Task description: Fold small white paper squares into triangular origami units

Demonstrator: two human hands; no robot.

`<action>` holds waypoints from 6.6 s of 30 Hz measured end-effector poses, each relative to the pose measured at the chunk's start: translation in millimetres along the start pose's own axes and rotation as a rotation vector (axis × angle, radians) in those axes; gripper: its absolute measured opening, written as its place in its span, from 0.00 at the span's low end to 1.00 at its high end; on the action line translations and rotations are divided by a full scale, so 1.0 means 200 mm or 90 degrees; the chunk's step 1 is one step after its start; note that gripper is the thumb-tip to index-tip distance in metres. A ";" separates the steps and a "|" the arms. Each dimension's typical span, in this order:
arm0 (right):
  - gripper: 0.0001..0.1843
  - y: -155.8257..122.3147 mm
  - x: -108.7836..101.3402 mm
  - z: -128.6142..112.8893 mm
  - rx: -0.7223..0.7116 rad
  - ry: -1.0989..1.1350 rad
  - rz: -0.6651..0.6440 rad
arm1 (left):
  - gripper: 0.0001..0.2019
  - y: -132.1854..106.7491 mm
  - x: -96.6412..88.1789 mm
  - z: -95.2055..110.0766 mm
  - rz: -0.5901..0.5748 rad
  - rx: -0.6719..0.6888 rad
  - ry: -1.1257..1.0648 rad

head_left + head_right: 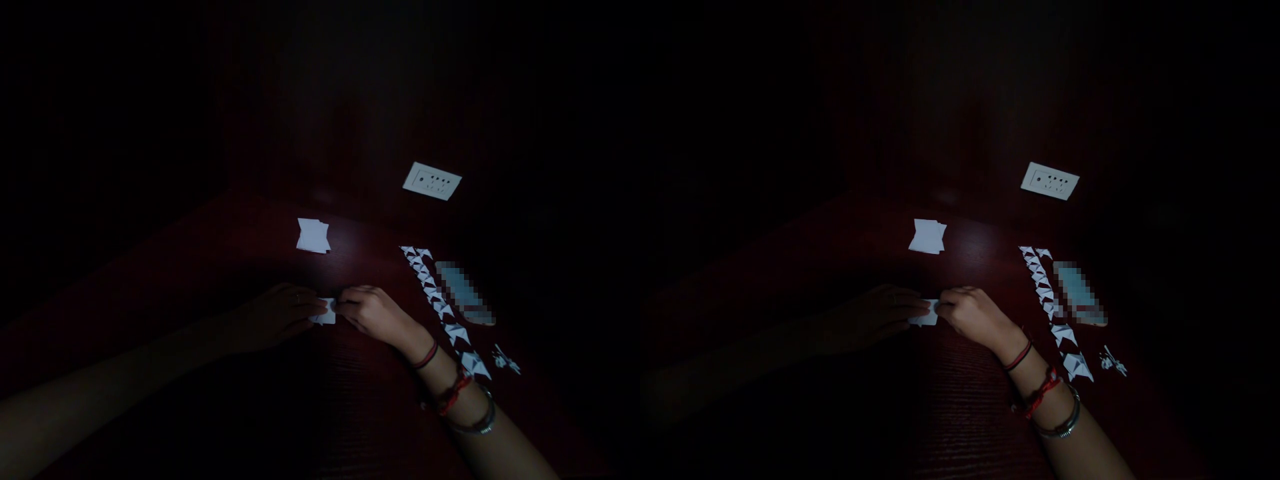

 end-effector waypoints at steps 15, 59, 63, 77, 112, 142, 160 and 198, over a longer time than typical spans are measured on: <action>0.16 -0.02 0.00 0.00 0.018 0.036 -0.028 | 0.16 -0.01 -0.01 0.00 -0.007 0.001 -0.009; 0.19 -0.03 -0.01 0.00 0.046 0.062 -0.057 | 0.18 -0.02 0.00 -0.01 -0.008 0.009 -0.003; 0.16 -0.02 -0.02 0.01 0.052 0.069 -0.061 | 0.17 -0.02 0.01 -0.02 -0.005 0.013 0.000; 0.18 -0.03 0.00 0.02 0.072 0.097 -0.025 | 0.18 -0.03 0.02 -0.02 -0.014 0.009 0.000; 0.20 -0.01 -0.02 -0.01 0.067 0.133 -0.050 | 0.17 -0.02 0.00 0.02 0.044 -0.034 -0.004; 0.19 -0.01 -0.03 -0.01 0.078 0.132 -0.054 | 0.16 -0.02 0.03 0.00 0.066 -0.058 -0.021; 0.19 -0.01 -0.02 -0.01 0.078 0.159 -0.038 | 0.15 0.00 0.00 0.01 0.034 -0.033 -0.007; 0.19 -0.01 0.01 0.01 0.073 0.191 -0.029 | 0.15 0.00 0.02 0.00 0.045 -0.015 0.000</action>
Point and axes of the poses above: each hand's wrist, its own y-axis towards the middle knuckle, its own x-axis out of the palm, z = x × y, the point moved 1 cm from there along y, towards the middle knuckle
